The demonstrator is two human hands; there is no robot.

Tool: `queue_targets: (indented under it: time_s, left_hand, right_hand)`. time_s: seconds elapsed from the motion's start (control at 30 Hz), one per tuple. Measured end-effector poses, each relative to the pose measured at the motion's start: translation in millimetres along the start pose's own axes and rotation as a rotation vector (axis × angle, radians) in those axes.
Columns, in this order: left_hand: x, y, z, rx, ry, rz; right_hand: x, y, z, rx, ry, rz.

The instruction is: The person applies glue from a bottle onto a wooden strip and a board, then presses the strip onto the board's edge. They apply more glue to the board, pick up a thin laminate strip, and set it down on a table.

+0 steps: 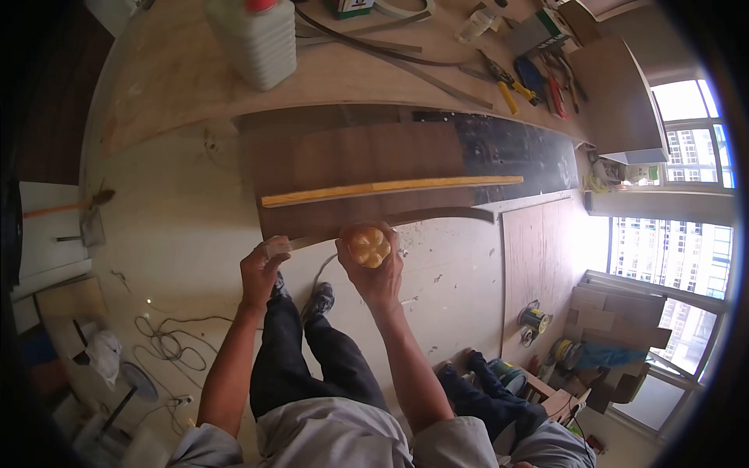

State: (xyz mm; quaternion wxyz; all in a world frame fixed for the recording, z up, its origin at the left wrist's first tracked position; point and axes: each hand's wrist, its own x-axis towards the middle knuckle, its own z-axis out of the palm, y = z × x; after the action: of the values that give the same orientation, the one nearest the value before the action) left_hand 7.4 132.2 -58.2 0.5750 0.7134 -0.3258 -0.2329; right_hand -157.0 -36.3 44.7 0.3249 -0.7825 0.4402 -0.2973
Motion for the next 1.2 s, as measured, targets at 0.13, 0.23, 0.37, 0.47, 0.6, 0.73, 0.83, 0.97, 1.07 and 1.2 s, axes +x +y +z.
queue_targets:
  time_s: [0.13,0.23,0.37,0.47,0.6,0.73,0.83,0.97,1.07,1.2]
  left_hand:
    - [-1.8,-5.8,-0.4,-0.063,-0.006,-0.089]
    - [-3.7,-5.9,-1.8,-0.070,-0.005,-0.138]
    - [-2.5,-1.7,-1.7,-0.029,0.000,-0.149]
    - [-2.3,-3.2,0.2,-0.044,0.016,-0.137]
    - [0.4,-6.7,-2.4,0.042,0.007,-0.027]
    - [1.0,-7.6,-1.2,-0.015,0.016,-0.063]
    - [2.1,-5.5,-2.8,-0.067,-0.007,-0.117]
    - [3.6,-2.7,-8.3,-0.011,-0.063,-0.107]
    - [1.2,-7.4,-6.3,-0.038,-0.062,-0.116]
    - [2.5,-2.3,-8.7,-0.023,-0.074,-0.143]
  right_hand:
    - [17.2,49.4,-23.0,-0.028,0.090,0.051]
    - [26.6,59.1,-34.7,0.034,0.180,0.245]
    - [11.4,22.9,-15.0,0.061,0.079,0.155]
    - [2.7,1.9,-10.6,0.005,-0.002,0.040]
    - [14.9,41.0,-27.0,0.006,0.070,0.224]
    - [23.8,42.7,-29.3,0.002,0.138,0.215]
    - [27.7,46.7,-24.0,-0.114,0.236,0.073]
    - [32.3,37.4,-22.2,-0.172,0.289,0.037]
    - [16.5,30.6,-12.2,0.026,0.168,0.263]
    - [7.6,-2.5,2.8,-0.077,0.039,0.053]
